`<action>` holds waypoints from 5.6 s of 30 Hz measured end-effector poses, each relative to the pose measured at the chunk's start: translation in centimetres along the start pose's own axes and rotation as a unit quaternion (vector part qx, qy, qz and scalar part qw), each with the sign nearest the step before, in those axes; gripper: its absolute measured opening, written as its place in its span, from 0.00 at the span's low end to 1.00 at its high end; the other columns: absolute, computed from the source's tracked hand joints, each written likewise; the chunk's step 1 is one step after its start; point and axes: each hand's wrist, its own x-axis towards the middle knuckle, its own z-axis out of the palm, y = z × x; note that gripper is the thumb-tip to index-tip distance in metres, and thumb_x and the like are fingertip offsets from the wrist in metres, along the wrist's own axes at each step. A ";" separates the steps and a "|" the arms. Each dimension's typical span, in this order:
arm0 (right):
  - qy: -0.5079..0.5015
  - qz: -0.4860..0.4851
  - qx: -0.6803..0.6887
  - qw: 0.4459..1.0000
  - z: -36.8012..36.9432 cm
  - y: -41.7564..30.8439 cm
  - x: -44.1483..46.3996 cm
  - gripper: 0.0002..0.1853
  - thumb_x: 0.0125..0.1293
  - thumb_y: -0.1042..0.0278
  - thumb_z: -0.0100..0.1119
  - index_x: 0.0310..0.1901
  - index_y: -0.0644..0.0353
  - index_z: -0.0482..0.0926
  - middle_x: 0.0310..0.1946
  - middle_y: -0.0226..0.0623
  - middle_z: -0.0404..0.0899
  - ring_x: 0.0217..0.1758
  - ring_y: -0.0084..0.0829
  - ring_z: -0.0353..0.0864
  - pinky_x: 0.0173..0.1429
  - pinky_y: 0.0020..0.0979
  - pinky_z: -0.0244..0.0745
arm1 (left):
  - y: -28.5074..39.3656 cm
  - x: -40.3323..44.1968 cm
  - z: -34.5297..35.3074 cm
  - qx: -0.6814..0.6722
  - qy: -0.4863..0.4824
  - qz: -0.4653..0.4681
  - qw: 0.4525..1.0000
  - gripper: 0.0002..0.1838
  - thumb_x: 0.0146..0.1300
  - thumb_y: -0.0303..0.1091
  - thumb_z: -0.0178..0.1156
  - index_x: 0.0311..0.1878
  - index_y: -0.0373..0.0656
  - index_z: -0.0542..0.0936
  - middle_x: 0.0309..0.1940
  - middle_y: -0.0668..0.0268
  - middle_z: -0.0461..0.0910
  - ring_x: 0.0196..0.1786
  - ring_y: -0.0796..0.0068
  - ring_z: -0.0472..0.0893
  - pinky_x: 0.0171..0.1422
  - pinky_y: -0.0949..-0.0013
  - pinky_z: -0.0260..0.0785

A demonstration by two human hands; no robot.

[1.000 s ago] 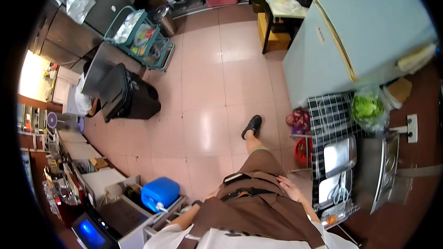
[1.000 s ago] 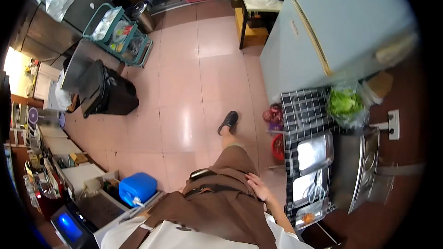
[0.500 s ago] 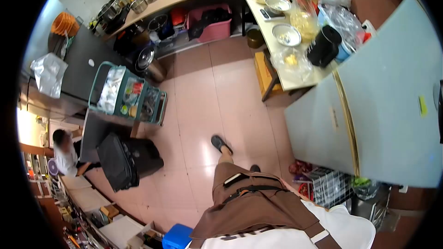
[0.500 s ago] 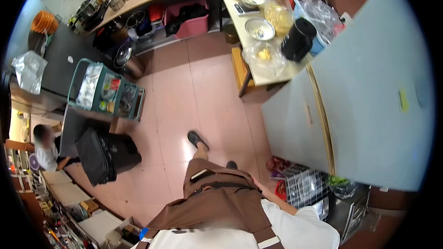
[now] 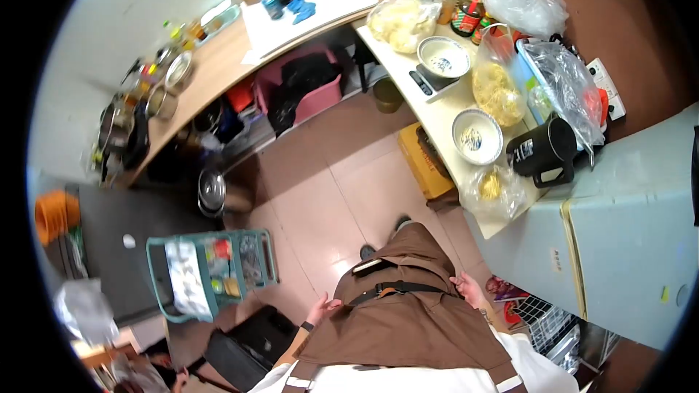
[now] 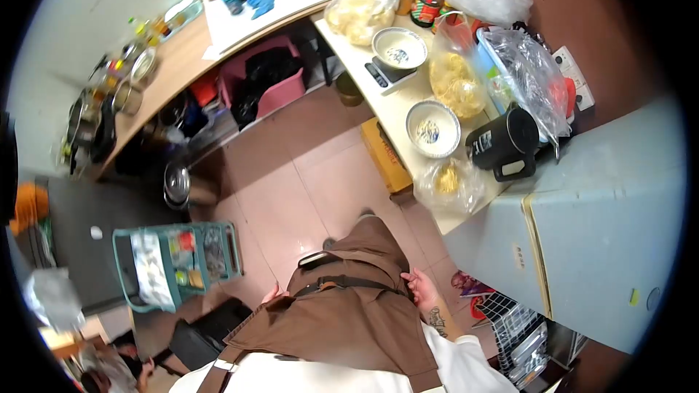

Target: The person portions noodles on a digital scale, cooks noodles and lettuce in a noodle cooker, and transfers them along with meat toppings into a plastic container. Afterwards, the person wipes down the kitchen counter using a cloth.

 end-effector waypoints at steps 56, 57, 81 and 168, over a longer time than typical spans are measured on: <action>0.528 -0.388 -0.318 0.686 43.2 -37.3 21.9 0.18 0.65 0.66 0.62 0.56 0.59 0.80 0.37 0.48 0.84 0.38 0.50 0.84 0.47 0.42 0.79 | 86.8 35.2 48.0 0.516 -0.392 -0.005 0.761 0.39 0.70 0.31 0.61 0.78 0.38 0.54 0.71 0.50 0.66 0.57 0.66 0.81 0.59 0.66 0.74; 0.540 -0.383 -0.311 0.682 42.9 -37.9 20.2 0.17 0.65 0.66 0.62 0.54 0.59 0.82 0.37 0.48 0.85 0.38 0.49 0.84 0.47 0.42 0.79 | 85.3 35.7 49.2 0.508 -0.368 -0.012 0.778 0.44 0.70 0.34 0.62 0.80 0.39 0.47 0.74 0.49 0.62 0.59 0.63 0.80 0.59 0.64 0.74; 0.601 -0.149 -0.525 0.584 19.4 -58.3 9.4 0.28 0.60 0.65 0.65 0.63 0.57 0.76 0.59 0.54 0.78 0.64 0.47 0.77 0.67 0.41 0.73 | 72.0 32.2 70.2 0.581 -0.313 0.408 0.631 0.34 0.61 0.43 0.71 0.67 0.39 0.72 0.43 0.55 0.83 0.45 0.71 0.84 0.39 0.69 0.76; 0.644 -0.416 -0.207 0.608 25.3 -63.2 10.0 0.19 0.60 0.54 0.67 0.39 0.67 0.86 0.35 0.40 0.87 0.40 0.32 0.84 0.48 0.34 0.74 | 89.6 33.2 31.4 0.606 -0.118 0.308 0.724 0.09 0.65 0.29 0.64 0.45 0.36 0.83 0.30 0.66 0.84 0.30 0.80 0.78 0.39 0.74 0.72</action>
